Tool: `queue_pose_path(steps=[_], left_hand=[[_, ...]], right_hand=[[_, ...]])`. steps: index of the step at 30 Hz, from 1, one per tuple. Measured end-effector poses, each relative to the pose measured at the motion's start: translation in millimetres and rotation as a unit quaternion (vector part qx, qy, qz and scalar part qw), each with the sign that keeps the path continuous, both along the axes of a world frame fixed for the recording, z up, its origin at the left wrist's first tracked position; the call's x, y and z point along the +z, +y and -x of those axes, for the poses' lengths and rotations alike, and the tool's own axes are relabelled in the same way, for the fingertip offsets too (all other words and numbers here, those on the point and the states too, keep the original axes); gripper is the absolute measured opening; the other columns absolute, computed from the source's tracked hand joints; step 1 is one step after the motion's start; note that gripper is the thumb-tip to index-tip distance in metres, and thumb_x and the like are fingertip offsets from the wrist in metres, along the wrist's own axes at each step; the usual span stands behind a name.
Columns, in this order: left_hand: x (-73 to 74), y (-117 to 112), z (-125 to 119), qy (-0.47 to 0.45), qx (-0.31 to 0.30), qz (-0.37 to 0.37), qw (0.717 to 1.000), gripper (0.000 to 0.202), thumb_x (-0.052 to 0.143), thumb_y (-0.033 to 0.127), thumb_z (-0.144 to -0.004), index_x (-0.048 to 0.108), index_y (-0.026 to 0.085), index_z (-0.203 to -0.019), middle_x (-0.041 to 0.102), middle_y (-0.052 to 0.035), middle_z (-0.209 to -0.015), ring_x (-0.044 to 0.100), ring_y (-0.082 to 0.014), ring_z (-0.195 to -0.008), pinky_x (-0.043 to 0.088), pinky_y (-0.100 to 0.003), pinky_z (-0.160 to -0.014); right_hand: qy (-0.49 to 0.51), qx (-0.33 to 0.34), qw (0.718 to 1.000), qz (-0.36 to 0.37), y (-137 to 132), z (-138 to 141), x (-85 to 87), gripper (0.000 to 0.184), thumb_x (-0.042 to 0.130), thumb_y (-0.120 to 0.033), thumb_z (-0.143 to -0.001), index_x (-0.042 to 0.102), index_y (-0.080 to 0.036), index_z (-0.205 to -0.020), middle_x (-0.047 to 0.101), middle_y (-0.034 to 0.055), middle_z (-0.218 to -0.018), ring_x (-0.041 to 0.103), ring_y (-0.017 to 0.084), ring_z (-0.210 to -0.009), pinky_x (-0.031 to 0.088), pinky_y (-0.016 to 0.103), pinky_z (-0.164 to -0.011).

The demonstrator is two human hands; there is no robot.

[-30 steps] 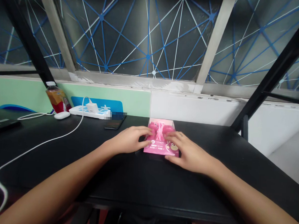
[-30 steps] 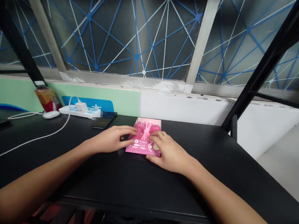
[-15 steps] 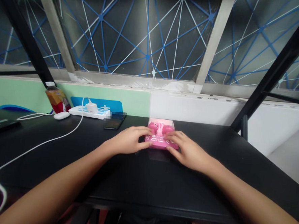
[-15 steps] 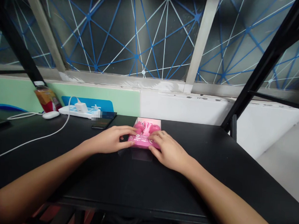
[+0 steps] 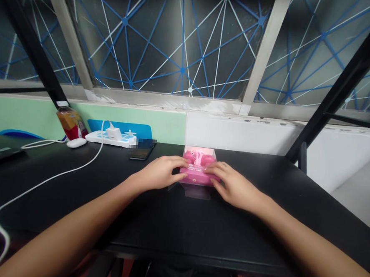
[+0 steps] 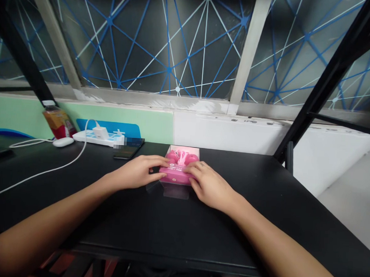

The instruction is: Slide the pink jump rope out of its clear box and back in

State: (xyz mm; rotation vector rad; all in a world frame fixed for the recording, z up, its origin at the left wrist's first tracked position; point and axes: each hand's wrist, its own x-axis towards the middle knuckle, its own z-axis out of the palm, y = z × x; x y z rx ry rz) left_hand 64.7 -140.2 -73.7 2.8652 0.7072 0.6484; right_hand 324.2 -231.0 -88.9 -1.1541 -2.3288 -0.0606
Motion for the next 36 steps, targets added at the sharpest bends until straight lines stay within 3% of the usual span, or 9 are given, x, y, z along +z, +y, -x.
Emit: queue_pose_path(steps=[7,17,22,28,36], left_hand=[[1.2,-2,0,0.003,0.012,-0.012,1.000,0.028,0.057,0.030,-0.092,0.065,0.024,-0.118,0.063,-0.0017,-0.129,0.059,-0.0197,-0.119,0.046,-0.035,-0.103],[-0.5,-2,0,0.000,0.011,-0.016,1.000,0.028,0.054,0.028,-0.092,0.065,0.024,-0.117,0.064,-0.0025,-0.127,0.060,-0.0191,-0.117,0.046,-0.035,-0.103],[3.4,-5,1,0.013,0.011,-0.005,1.000,0.032,0.060,0.027,-0.086,0.062,0.025,-0.118,0.061,-0.0024,-0.131,0.058,-0.0211,-0.119,0.045,-0.036,-0.103],[5.2,-11,-4,0.031,0.039,0.005,0.999,0.038,0.064,0.025,-0.080,0.058,0.026,-0.118,0.059,-0.0028,-0.130,0.061,-0.0227,-0.112,0.049,-0.036,-0.096],[4.6,-16,-9,0.036,0.084,-0.002,0.996,0.035,0.062,0.024,-0.080,0.056,0.027,-0.114,0.061,-0.0025,-0.124,0.065,-0.0240,-0.101,0.051,-0.036,-0.086]], right_hand=[[-0.018,-0.060,0.998,-0.030,1,1,-0.8,0.033,0.050,-0.021,-0.092,0.057,-0.020,-0.124,0.056,0.0121,-0.125,0.051,0.028,-0.117,0.048,0.047,-0.099],[-0.019,-0.047,0.999,-0.011,5,-7,-1.2,0.032,0.047,-0.023,-0.095,0.062,-0.025,-0.123,0.060,0.0100,-0.123,0.055,0.026,-0.114,0.049,0.047,-0.097],[-0.030,-0.050,0.998,0.001,0,-6,0.2,0.043,0.060,-0.030,-0.087,0.056,-0.023,-0.129,0.056,0.0120,-0.129,0.051,0.029,-0.120,0.049,0.048,-0.098],[-0.062,-0.054,0.997,-0.013,0,-6,-0.3,0.052,0.062,-0.023,-0.082,0.050,-0.024,-0.133,0.055,0.0120,-0.129,0.051,0.031,-0.119,0.052,0.048,-0.093],[-0.098,-0.074,0.992,-0.036,1,-2,-2.1,0.044,0.058,-0.018,-0.084,0.054,-0.018,-0.127,0.056,0.0141,-0.127,0.052,0.032,-0.116,0.055,0.047,-0.086]])
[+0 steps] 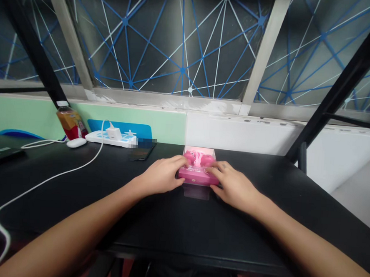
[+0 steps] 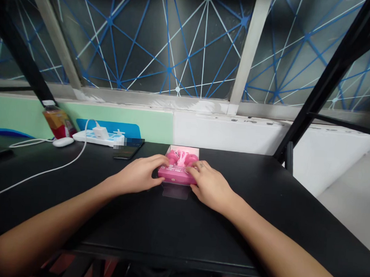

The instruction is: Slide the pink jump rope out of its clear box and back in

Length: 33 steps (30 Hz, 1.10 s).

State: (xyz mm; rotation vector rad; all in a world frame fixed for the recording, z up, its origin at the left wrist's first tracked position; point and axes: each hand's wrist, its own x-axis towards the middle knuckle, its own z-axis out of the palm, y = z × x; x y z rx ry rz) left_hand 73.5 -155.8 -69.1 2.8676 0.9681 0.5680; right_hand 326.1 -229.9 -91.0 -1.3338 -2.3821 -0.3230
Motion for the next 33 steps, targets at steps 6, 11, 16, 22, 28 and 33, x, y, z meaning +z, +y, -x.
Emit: queue_pose_path(steps=[6,11,16,22,28,33], left_hand=[[-1.1,4.9,1.5,-0.023,-0.033,0.038,0.998,0.034,0.064,0.023,-0.080,0.058,0.026,-0.114,0.060,-0.0034,-0.122,0.062,-0.0207,-0.099,0.051,-0.032,-0.080],[-1.6,9.5,2.8,-0.042,-0.064,0.058,0.995,0.032,0.065,0.025,-0.083,0.059,0.025,-0.115,0.060,-0.0037,-0.120,0.061,-0.0173,-0.093,0.051,-0.030,-0.079],[-3.5,10.0,2.4,-0.051,-0.063,0.049,0.996,0.031,0.063,0.024,-0.084,0.059,0.024,-0.114,0.060,-0.0047,-0.120,0.061,-0.0182,-0.095,0.052,-0.030,-0.080],[-5.8,8.5,1.9,-0.052,-0.048,0.038,0.997,0.029,0.062,0.024,-0.083,0.060,0.024,-0.112,0.061,-0.0041,-0.117,0.060,-0.0174,-0.090,0.052,-0.029,-0.075],[-6.8,8.5,1.8,-0.063,-0.046,0.037,0.996,0.028,0.062,0.023,-0.082,0.061,0.023,-0.110,0.061,-0.0038,-0.110,0.059,-0.0149,-0.080,0.052,-0.029,-0.072],[-6.7,9.2,1.9,-0.061,-0.051,0.044,0.996,0.028,0.062,0.023,-0.083,0.060,0.023,-0.110,0.060,-0.0036,-0.111,0.058,-0.0140,-0.078,0.051,-0.028,-0.072]], right_hand=[[0.032,0.002,0.999,0.002,1.7,-2.3,-2.8,0.043,0.059,-0.018,-0.083,0.056,-0.022,-0.125,0.058,0.0116,-0.125,0.053,0.031,-0.114,0.057,0.047,-0.082],[0.041,0.005,0.999,0.010,1.4,-4.2,-1.5,0.042,0.061,-0.021,-0.083,0.057,-0.022,-0.125,0.058,0.0110,-0.124,0.054,0.030,-0.113,0.056,0.047,-0.086],[0.050,0.006,0.999,0.010,1.2,-4.4,-1.6,0.042,0.060,-0.024,-0.084,0.057,-0.026,-0.126,0.059,0.0090,-0.124,0.055,0.030,-0.112,0.057,0.047,-0.082],[0.092,0.004,0.996,0.016,4.3,-3.4,-6.9,0.039,0.062,-0.022,-0.083,0.060,-0.027,-0.122,0.060,0.0080,-0.121,0.055,0.028,-0.110,0.055,0.048,-0.086],[0.101,0.007,0.995,0.011,3.6,-2.9,-5.2,0.039,0.065,-0.024,-0.083,0.061,-0.028,-0.121,0.059,0.0079,-0.122,0.055,0.028,-0.110,0.052,0.050,-0.091],[0.098,0.008,0.995,0.006,3.7,-3.5,-4.2,0.032,0.060,-0.029,-0.088,0.063,-0.027,-0.120,0.061,0.0091,-0.120,0.056,0.028,-0.109,0.052,0.051,-0.091]])
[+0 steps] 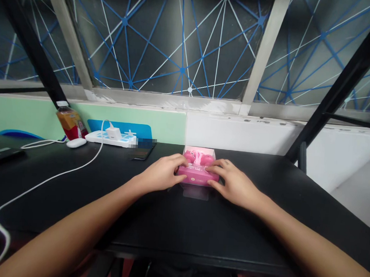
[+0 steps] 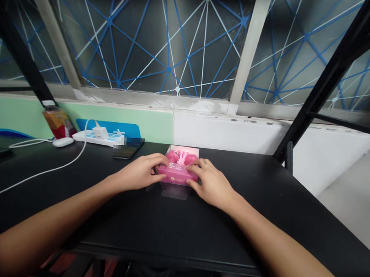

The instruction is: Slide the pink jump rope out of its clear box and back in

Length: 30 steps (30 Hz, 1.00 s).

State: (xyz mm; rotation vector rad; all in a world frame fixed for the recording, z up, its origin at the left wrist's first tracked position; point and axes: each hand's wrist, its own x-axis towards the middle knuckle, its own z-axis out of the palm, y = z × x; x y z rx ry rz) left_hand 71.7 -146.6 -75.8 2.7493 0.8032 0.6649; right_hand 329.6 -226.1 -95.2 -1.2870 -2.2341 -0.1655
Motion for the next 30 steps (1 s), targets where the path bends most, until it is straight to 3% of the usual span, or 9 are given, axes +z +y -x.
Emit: queue_pose_path(steps=[7,14,30], left_hand=[[-0.8,1.8,0.0,0.002,-0.008,0.007,1.000,0.024,0.062,0.022,-0.085,0.059,0.023,-0.109,0.060,-0.0034,-0.112,0.057,-0.0133,-0.077,0.051,-0.028,-0.072],[2.1,1.0,1.1,0.019,-0.010,0.016,1.000,0.030,0.064,0.020,-0.082,0.056,0.024,-0.111,0.057,-0.0030,-0.117,0.058,-0.0145,-0.082,0.051,-0.028,-0.073],[-1.1,1.1,-0.6,0.005,-0.010,0.010,1.000,0.025,0.061,0.016,-0.082,0.055,0.021,-0.106,0.056,-0.0031,-0.111,0.056,-0.0118,-0.073,0.050,-0.028,-0.072]], right_hand=[[-0.005,-0.016,1.000,0.000,2.0,0.3,-3.7,0.031,0.058,-0.028,-0.090,0.063,-0.027,-0.120,0.061,0.0084,-0.119,0.056,0.027,-0.109,0.054,0.046,-0.088],[-0.044,-0.005,0.999,0.000,-0.6,2.1,0.8,0.041,0.059,-0.025,-0.087,0.057,-0.026,-0.128,0.058,0.0095,-0.125,0.053,0.030,-0.112,0.055,0.048,-0.086],[-0.043,-0.001,0.999,-0.017,1.6,4.7,-3.0,0.033,0.053,-0.017,-0.090,0.058,-0.019,-0.123,0.060,0.0104,-0.115,0.052,0.027,-0.106,0.051,0.045,-0.092]])
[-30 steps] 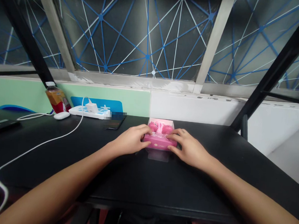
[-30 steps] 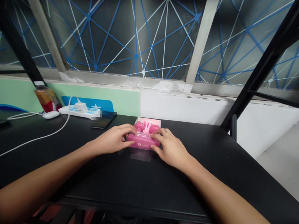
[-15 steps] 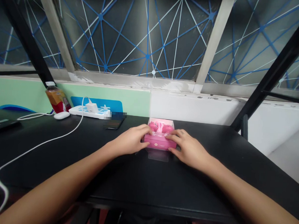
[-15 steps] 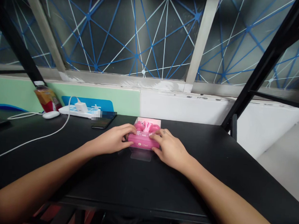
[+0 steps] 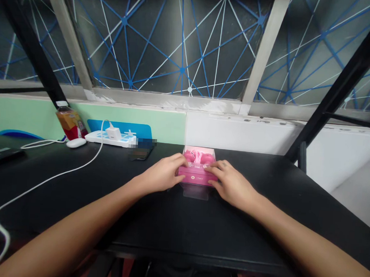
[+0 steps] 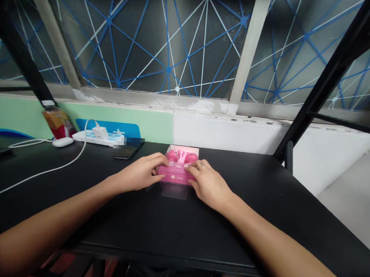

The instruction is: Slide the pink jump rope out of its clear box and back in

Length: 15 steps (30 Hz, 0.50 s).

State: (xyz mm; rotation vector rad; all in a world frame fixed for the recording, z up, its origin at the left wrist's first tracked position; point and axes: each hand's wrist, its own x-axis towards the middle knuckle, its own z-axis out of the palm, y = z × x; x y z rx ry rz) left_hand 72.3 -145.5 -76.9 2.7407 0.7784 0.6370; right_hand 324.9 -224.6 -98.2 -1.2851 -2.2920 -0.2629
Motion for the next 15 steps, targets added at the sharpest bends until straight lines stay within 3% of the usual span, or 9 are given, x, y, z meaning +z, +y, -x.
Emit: queue_pose_path(steps=[10,15], left_hand=[[7.5,-3,3,-0.014,-0.012,0.054,0.998,0.031,0.059,0.014,-0.080,0.059,0.021,-0.110,0.056,-0.0045,-0.117,0.059,-0.0096,-0.071,0.052,-0.027,-0.070],[8.8,1,8,-0.004,-0.035,0.104,0.994,0.038,0.059,0.012,-0.077,0.061,0.020,-0.114,0.053,-0.0069,-0.128,0.062,-0.0068,-0.068,0.054,-0.026,-0.072]], right_hand=[[-0.028,-0.056,0.998,0.021,-10,5,11.4,0.037,0.057,-0.027,-0.088,0.057,-0.022,-0.125,0.056,0.0122,-0.115,0.056,0.029,-0.103,0.053,0.046,-0.085],[0.060,-0.034,0.990,0.120,-12,0,14.1,0.035,0.051,-0.025,-0.090,0.055,-0.024,-0.125,0.052,0.0100,-0.118,0.062,0.015,-0.074,0.055,0.040,-0.077]])
